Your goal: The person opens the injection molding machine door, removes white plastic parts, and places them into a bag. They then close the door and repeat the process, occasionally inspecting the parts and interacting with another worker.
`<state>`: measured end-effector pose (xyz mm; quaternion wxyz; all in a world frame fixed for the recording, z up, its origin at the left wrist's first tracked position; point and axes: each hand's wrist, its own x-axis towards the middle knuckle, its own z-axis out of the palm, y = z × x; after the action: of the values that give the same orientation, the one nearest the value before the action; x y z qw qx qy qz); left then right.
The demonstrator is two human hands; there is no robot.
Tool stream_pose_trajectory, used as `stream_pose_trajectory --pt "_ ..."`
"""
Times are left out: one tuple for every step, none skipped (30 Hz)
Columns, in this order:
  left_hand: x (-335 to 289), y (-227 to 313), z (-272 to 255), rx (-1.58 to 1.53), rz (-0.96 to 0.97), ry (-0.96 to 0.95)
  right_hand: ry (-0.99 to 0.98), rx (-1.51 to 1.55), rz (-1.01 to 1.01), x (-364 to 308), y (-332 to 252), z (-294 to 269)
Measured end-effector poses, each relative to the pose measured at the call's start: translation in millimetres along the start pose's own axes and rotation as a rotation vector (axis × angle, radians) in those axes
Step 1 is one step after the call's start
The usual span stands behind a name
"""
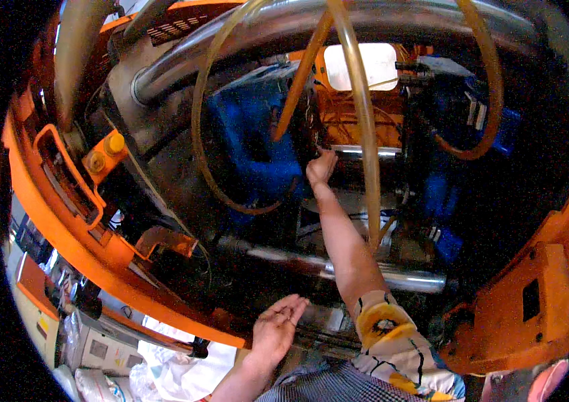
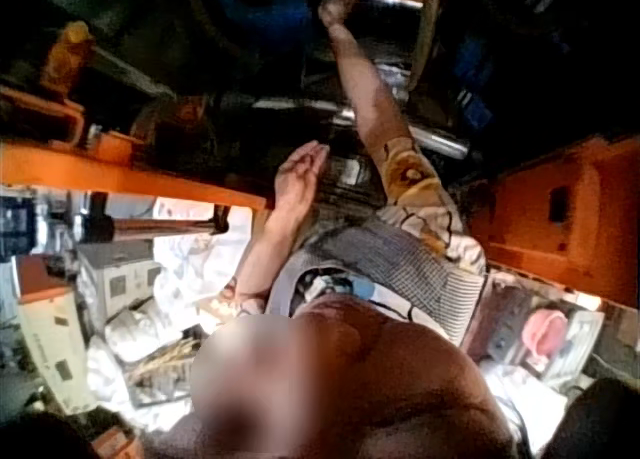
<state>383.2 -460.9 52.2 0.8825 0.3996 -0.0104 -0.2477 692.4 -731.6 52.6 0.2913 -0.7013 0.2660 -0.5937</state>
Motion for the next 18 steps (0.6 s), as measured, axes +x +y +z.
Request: stream_pose_trajectory --pt "-1 2 -1 0.002 0.001 -0.015 -0.131 0.124 0.142 6 6 3" --pt "0 4 -1 0.005 -0.004 -0.032 -0.244 0.224 0.300 13 17 6" --pt "-1 8 -3 0.007 0.005 -0.031 -0.356 0.399 0.469 9 8 5" --pt "-6 15 -6 -0.032 0.032 0.001 -0.451 0.538 0.634 -1 -27 -6" --pt "-7 16 -5 -0.035 0.020 0.004 -0.477 0.568 0.642 0 -23 -5" --pt "-7 17 -4 -0.039 0.000 -0.004 -0.491 0.592 0.648 7 -8 -1" --pt "-8 16 -1 -0.041 -0.020 -0.013 -0.503 0.618 0.652 15 11 7" --pt "-7 12 6 -0.001 -0.044 -0.060 -0.378 0.341 0.376 39 54 15" --pt "-5 12 -2 -0.005 -0.030 -0.063 -0.430 0.446 0.472 35 41 16" --pt "-1 14 -12 -0.008 -0.018 -0.072 -0.476 0.547 0.569 35 30 12" --pt "-1 14 -16 -0.010 -0.020 -0.085 -0.501 0.599 0.640 34 24 5" --pt "-2 16 -8 0.007 -0.024 -0.048 -0.514 0.642 0.713 36 23 -4" --pt "-2 17 -2 -0.031 -0.047 -0.056 -0.509 0.644 0.754 37 25 -17" --pt "0 18 -2 -0.043 -0.066 -0.049 -0.512 0.707 0.667 30 19 -34" --pt "1 19 -3 -0.053 -0.083 -0.040 -0.515 0.771 0.578 26 4 -57" --pt "1 22 -4 -0.096 -0.097 0.016 -0.589 0.792 0.400 7 -31 -90" --pt "3 21 -10 -0.059 -0.077 0.012 -0.651 0.805 0.211 -14 -68 -137" --pt "3 22 -10 -0.047 -0.073 0.006 -0.873 0.756 0.076 -30 -87 -173"
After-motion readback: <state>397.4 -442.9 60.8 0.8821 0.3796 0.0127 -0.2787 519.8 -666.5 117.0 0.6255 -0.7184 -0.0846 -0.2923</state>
